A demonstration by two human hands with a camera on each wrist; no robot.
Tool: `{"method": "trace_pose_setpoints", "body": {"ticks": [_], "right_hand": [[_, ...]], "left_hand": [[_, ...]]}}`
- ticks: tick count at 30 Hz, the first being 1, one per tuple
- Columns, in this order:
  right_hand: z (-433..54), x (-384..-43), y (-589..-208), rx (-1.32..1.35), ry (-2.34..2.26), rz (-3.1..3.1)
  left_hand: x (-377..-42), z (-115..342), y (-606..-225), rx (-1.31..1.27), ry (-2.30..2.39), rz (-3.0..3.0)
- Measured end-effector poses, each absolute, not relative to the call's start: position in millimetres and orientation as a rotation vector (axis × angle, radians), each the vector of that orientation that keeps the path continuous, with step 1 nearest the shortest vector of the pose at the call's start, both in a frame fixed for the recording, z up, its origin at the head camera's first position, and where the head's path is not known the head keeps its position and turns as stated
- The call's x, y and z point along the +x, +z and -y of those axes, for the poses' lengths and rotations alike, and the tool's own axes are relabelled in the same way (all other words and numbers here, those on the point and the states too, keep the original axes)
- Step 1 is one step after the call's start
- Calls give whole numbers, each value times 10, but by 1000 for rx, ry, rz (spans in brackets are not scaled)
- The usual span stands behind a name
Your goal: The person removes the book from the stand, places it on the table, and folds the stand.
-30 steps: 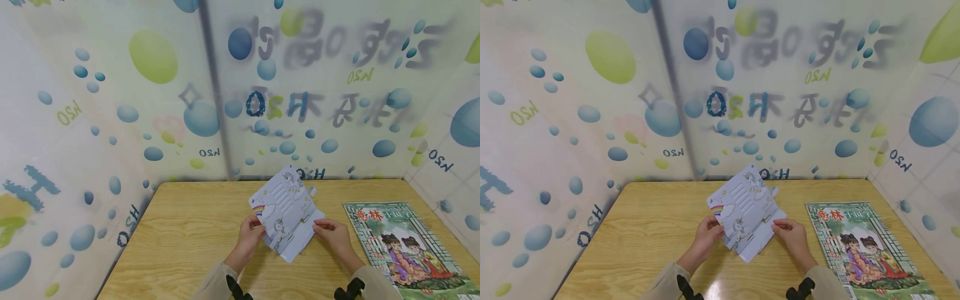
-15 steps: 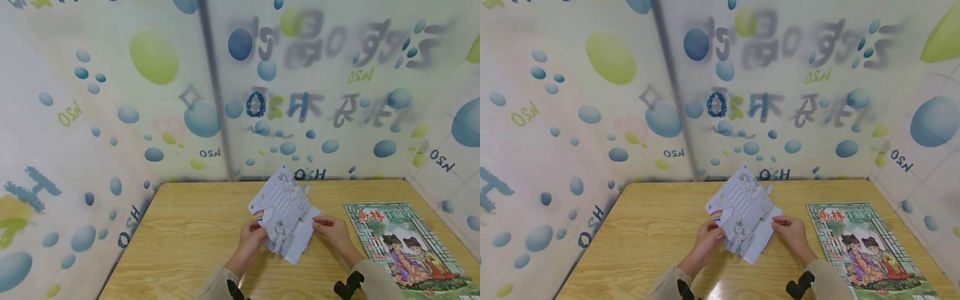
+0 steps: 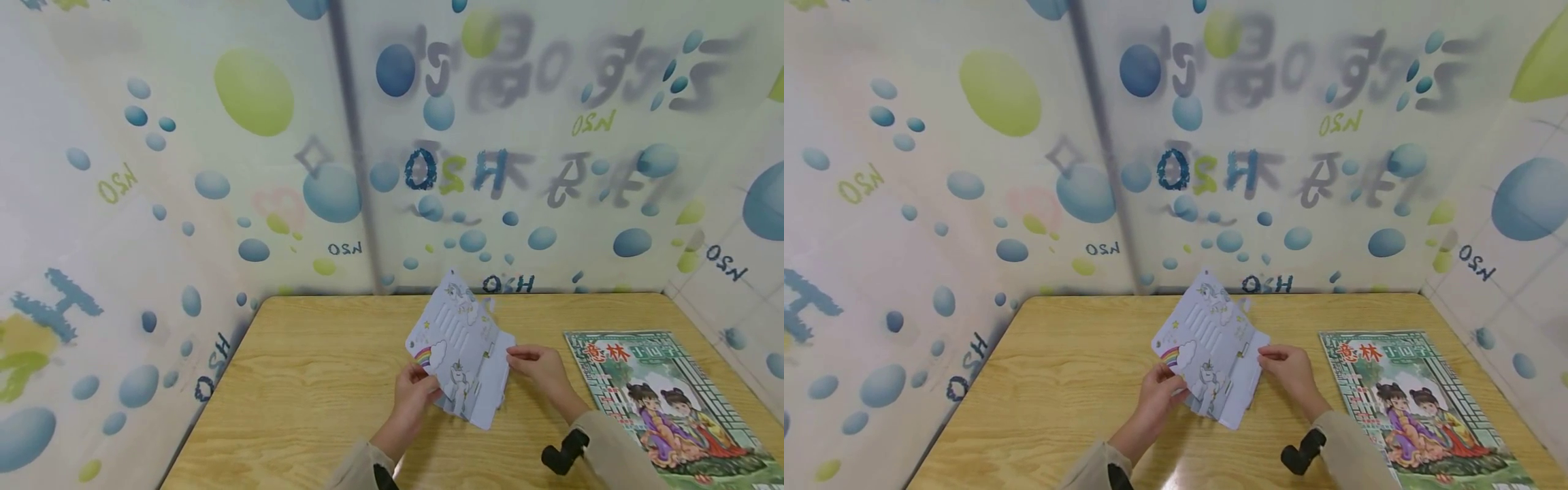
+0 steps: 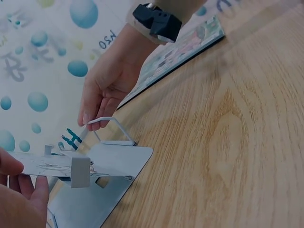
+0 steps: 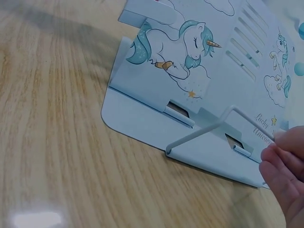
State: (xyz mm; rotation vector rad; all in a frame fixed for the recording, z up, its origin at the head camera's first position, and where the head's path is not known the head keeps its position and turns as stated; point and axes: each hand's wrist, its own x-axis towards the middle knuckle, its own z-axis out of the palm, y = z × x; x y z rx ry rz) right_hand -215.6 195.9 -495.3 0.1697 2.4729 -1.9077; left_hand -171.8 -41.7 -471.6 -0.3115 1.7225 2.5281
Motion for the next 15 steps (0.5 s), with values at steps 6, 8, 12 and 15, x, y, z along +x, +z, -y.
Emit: {"method": "trace_pose_setpoints", "body": {"ticks": [6, 8, 12, 15], "right_hand": [[-1938, -2205, -4912, 147, -1859, -2502], [-1934, -2225, -4908, 132, -1844, -2516], [-1940, -2281, -4918, 106, -1807, -2562], [-1949, -2318, -4914, 64, -1790, -2568]], "left_hand": [[-1696, 395, -4739, -320, 2537, -1706], [-1688, 386, -4749, -318, 2536, -1709], [-1669, 369, -4767, -303, 2538, -1701], [-1657, 362, -4765, -297, 2544, -1685]]}}
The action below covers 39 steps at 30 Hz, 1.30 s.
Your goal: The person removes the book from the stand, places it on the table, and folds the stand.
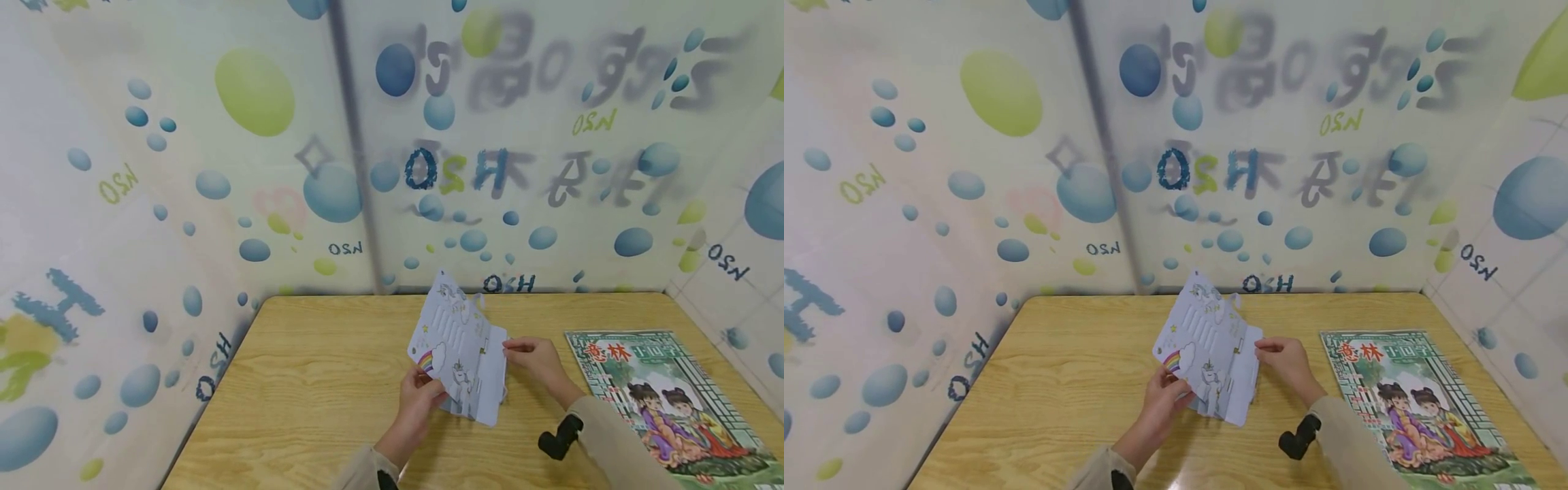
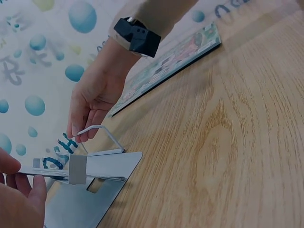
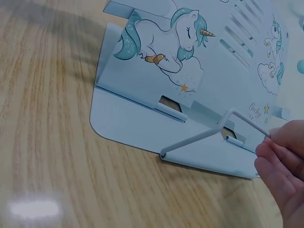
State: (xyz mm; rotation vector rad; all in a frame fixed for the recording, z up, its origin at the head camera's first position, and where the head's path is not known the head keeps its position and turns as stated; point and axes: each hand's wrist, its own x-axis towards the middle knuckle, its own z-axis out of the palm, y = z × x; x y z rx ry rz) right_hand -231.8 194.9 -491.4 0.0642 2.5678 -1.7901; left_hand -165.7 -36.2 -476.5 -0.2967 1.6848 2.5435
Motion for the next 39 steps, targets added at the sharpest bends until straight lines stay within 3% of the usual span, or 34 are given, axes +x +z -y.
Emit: {"method": "trace_pose_setpoints", "body": {"ticks": [14, 21, 39], "right_hand": [[-1966, -2465, -4851, 2, -1659, -2516], [-1948, -2520, -4847, -10, -1701, -2450], [-1984, -2588, -4864, -103, -1672, -2456]], "left_hand": [[-1589, 360, -4813, -48, 2589, -1588], [-1586, 329, -4798, -211, 2510, -1540], [-1497, 178, -4802, -207, 2556, -1507]]}}
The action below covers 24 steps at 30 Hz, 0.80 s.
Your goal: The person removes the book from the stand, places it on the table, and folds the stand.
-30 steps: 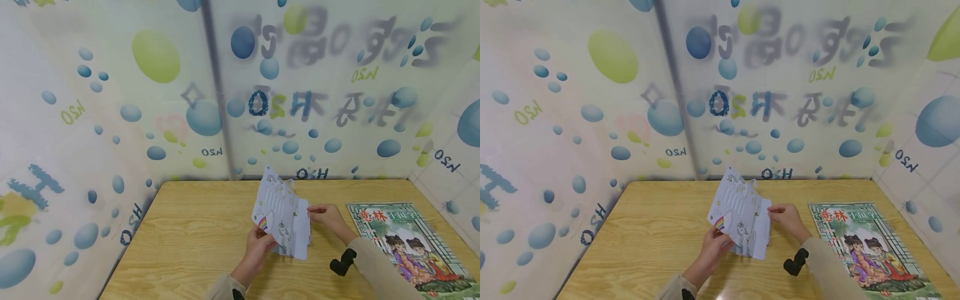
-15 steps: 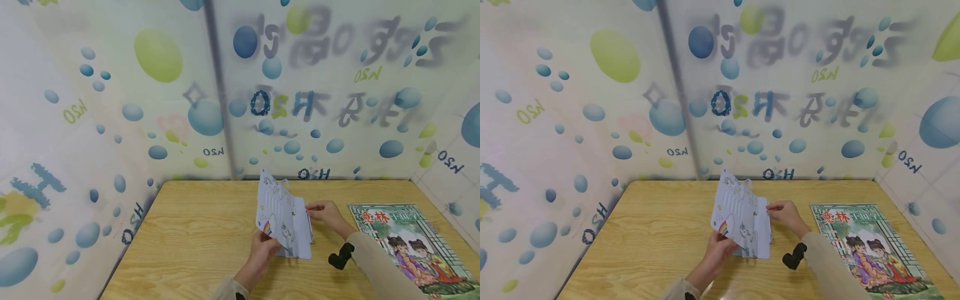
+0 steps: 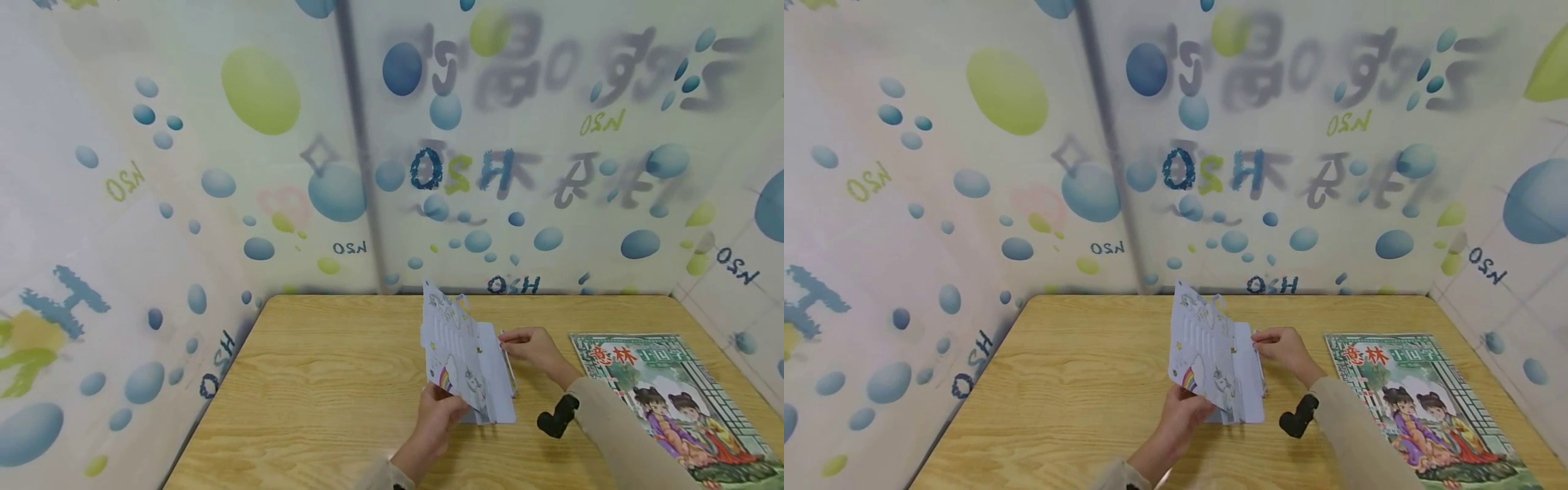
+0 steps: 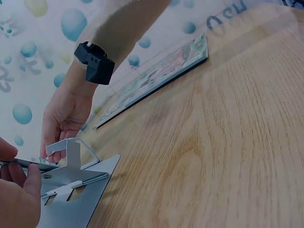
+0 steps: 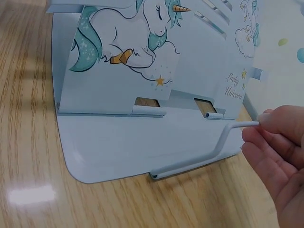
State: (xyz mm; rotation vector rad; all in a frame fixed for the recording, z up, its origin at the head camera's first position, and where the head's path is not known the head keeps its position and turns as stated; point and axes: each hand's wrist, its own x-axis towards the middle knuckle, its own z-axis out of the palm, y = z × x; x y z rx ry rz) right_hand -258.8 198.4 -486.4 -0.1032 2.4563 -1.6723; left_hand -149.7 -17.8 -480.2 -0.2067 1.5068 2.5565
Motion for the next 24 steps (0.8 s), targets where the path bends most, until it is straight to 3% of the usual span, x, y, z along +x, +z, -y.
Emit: {"method": "trace_pose_setpoints", "body": {"ticks": [15, 24], "right_hand": [[-1973, -2569, -4885, -20, -1742, -2400], [-1994, -2461, -4785, -33, -1697, -2411]], "left_hand": [[-1487, 168, -4798, -161, 2509, -1508], [-1589, 401, -4782, -14, 2306, -1650]]}}
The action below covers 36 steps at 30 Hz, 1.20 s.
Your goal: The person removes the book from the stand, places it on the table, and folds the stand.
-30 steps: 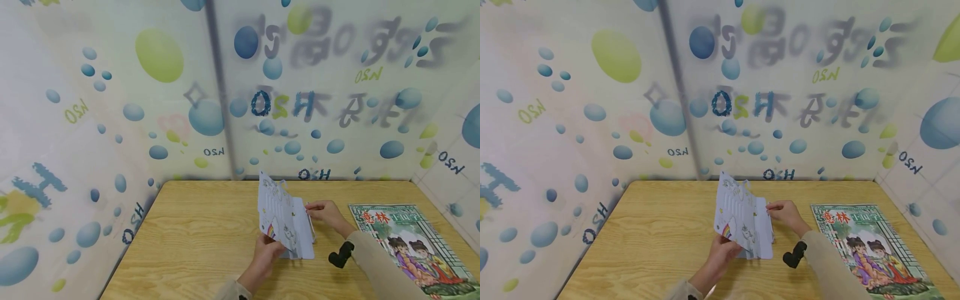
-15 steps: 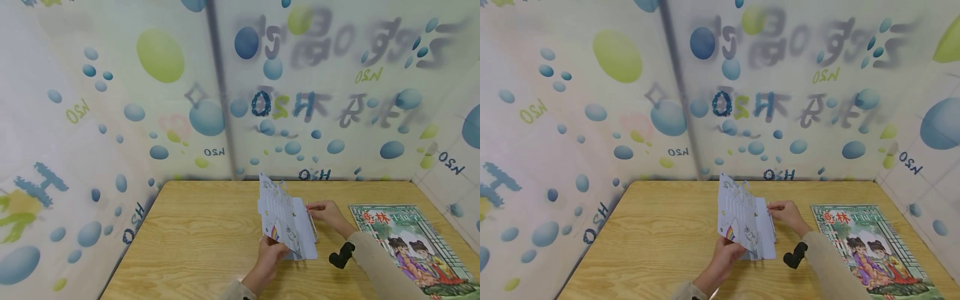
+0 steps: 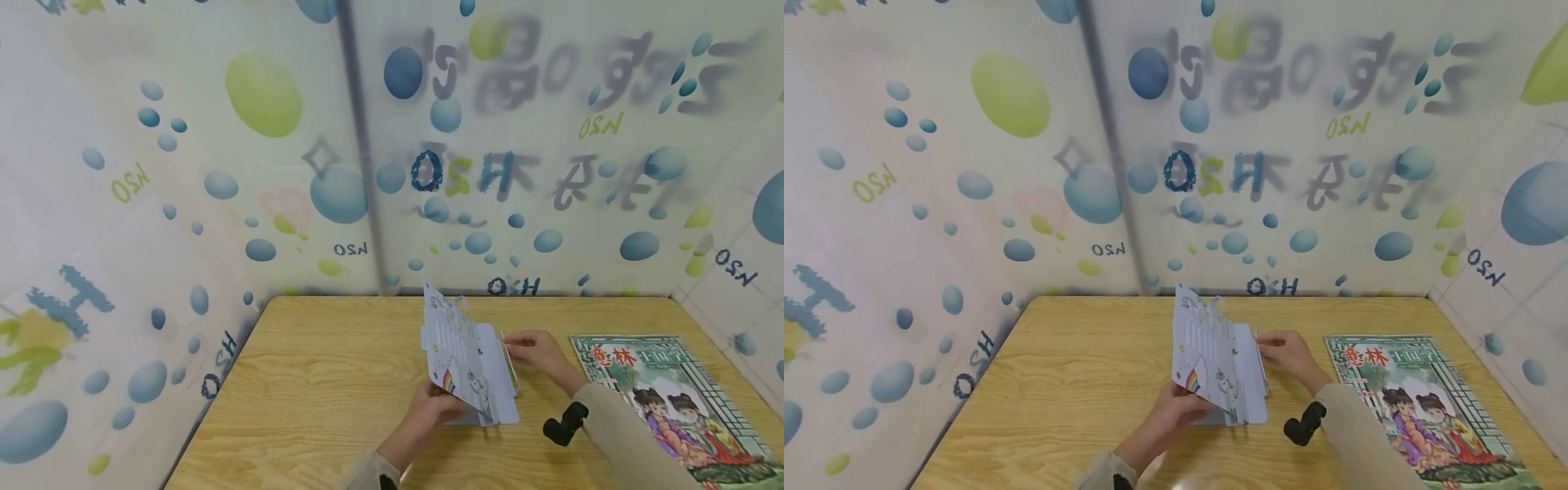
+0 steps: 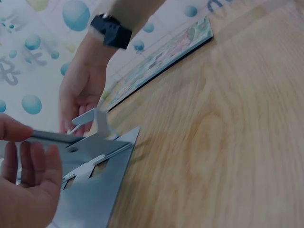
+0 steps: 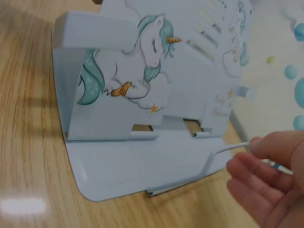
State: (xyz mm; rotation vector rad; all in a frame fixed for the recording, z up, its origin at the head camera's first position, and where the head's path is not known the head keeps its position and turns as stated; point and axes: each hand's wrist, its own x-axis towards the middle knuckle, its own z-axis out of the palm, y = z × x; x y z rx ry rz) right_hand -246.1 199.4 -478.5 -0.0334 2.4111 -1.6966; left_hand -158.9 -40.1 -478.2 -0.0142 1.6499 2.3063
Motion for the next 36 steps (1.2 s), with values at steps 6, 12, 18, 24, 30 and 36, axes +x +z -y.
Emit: {"method": "trace_pose_setpoints", "body": {"ticks": [6, 12, 18, 24, 30, 36], "right_hand": [[-2101, -2312, -4646, -101, -1540, -2444], [-2120, -2161, -4521, -298, -1521, -2422], [-2030, -1989, -4409, -491, -1531, -2420], [-1848, -1829, -4326, -602, -1584, -2379], [-1577, -1666, -4302, -710, -1639, -2346], [-1316, -1560, -4307, -668, -1700, -2344]], "left_hand": [[-1718, 629, -4691, 83, 2031, -1887], [-1880, 866, -4507, 137, 1868, -2003], [-2081, 1029, -4288, 184, 1717, -2130], [-2258, 1092, -4071, 144, 1736, -2137], [-2381, 1116, -3937, 117, 1770, -2065], [-2415, 1070, -3895, 131, 1808, -2000]]}}
